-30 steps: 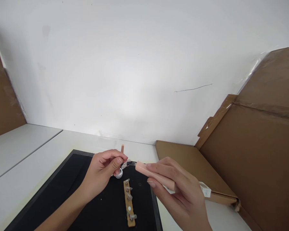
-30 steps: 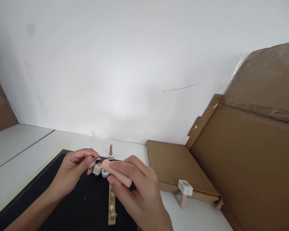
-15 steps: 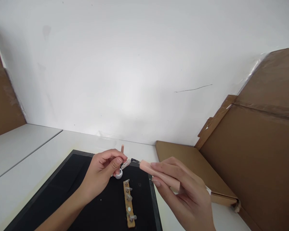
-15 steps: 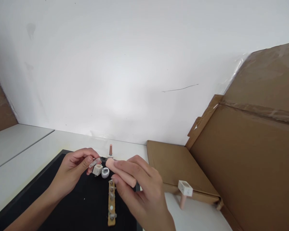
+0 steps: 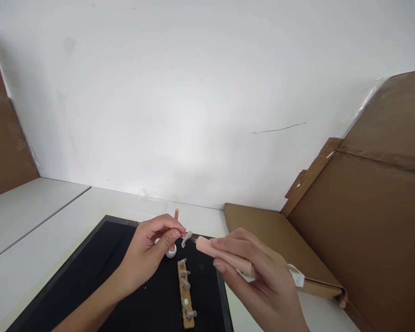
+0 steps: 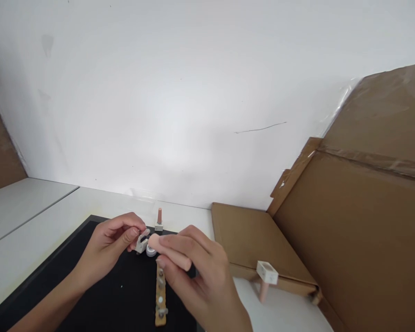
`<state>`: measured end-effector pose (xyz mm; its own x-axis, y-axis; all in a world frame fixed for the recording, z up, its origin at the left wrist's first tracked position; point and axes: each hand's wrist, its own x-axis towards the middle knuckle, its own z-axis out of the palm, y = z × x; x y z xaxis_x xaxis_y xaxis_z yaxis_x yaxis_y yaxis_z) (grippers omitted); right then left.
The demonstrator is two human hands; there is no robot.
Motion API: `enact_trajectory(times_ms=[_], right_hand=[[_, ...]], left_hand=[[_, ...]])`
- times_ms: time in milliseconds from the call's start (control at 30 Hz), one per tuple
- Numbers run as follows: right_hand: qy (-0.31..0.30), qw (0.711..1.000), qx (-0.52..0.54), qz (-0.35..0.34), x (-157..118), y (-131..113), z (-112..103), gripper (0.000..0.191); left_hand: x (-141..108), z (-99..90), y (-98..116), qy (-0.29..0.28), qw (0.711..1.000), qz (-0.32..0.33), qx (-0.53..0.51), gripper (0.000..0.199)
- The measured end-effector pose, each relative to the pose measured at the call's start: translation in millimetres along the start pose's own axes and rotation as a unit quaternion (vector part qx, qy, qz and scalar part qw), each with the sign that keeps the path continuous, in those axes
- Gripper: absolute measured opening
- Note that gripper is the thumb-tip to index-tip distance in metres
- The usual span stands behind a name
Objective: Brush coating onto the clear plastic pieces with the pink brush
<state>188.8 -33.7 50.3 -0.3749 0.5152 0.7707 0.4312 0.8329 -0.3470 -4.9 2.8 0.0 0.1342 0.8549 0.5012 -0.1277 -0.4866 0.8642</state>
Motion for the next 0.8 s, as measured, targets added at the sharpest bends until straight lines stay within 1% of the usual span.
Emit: enact_trajectory(times_ms=[267,433,600,700,800], right_hand=[[0.029,0.999,-0.023,0.005,-1.0,1.2,-0.7,0.018],[0.04,0.999,-0.034,-0.003,-1.2,2.1,-1.8,0.019],[0.002,1.0,0.0,-0.025,1.3,-0.9,-4.9,0.023],[-0.021,0.999,0.015,-0.026,3.3,-1.9,-4.9,0.025],[-0.029,0.999,0.013,-0.023,3.9,-1.0,-3.8,0.025]], left_hand=[[-2.3,-1.3,-0.9,-0.016,0.999,0.024,0.033,0.016],[-0.8,-3.6,-1.4,-0.006,0.996,0.053,0.077,0.015],[2.2,-4.1,-1.4,-0.003,0.994,0.057,0.096,0.015],[3.1,-3.0,-1.1,-0.006,0.992,0.064,0.107,0.015],[2.8,-2.0,-0.3,-0.007,0.99,0.076,0.118,0.015]])
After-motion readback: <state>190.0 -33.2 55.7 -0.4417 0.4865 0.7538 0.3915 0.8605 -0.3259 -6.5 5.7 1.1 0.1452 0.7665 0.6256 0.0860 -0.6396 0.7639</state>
